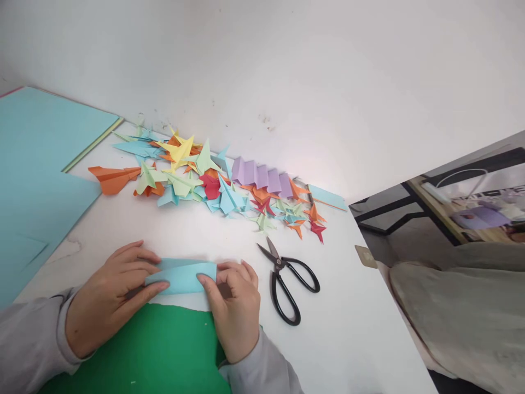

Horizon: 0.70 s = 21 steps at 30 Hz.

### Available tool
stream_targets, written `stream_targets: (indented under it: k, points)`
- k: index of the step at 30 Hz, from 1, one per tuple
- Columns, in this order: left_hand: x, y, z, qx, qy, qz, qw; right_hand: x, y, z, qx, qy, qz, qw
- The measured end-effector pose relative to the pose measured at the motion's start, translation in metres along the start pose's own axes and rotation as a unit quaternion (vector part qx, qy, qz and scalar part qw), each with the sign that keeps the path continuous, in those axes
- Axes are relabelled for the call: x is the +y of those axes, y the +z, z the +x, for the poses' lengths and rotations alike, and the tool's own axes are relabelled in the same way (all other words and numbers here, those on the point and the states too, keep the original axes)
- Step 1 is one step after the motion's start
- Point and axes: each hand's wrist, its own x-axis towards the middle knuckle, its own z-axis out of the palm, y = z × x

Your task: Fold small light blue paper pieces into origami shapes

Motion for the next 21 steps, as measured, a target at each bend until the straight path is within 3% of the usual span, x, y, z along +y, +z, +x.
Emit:
stream_targets:
  k: [5, 8, 10, 11, 14, 17, 21]
  points:
    - [-0.002, -0.002, 0.002, 0.000, -0.033, 0.039, 0.999, 0.001, 0.004, -0.003, 0.013, 0.048, -0.001, 0.999]
    - [0.004, -0.005, -0.002, 0.049, -0.040, 0.083, 0.995, 0.003, 0.004, -0.003, 0.011, 0.050, 0.008, 0.999]
    - [0.013, -0.003, -0.007, 0.110, 0.013, 0.111, 0.988, 0.004, 0.004, -0.003, 0.002, 0.055, 0.009, 0.998]
    - [0.018, -0.001, -0.010, 0.115, 0.056, 0.108, 0.986, 0.003, 0.004, -0.003, -0.005, 0.059, 0.007, 0.998]
    - [0.031, 0.011, -0.019, 0.049, 0.172, 0.141, 0.974, 0.002, 0.003, -0.003, -0.010, 0.054, 0.000, 0.998]
    - [0.033, 0.025, -0.025, -0.002, 0.146, 0.173, 0.974, 0.001, 0.003, -0.003, -0.006, 0.039, -0.002, 0.999]
    - [0.028, 0.033, -0.026, -0.025, 0.137, 0.184, 0.973, -0.001, 0.002, -0.004, 0.005, 0.029, -0.019, 0.999]
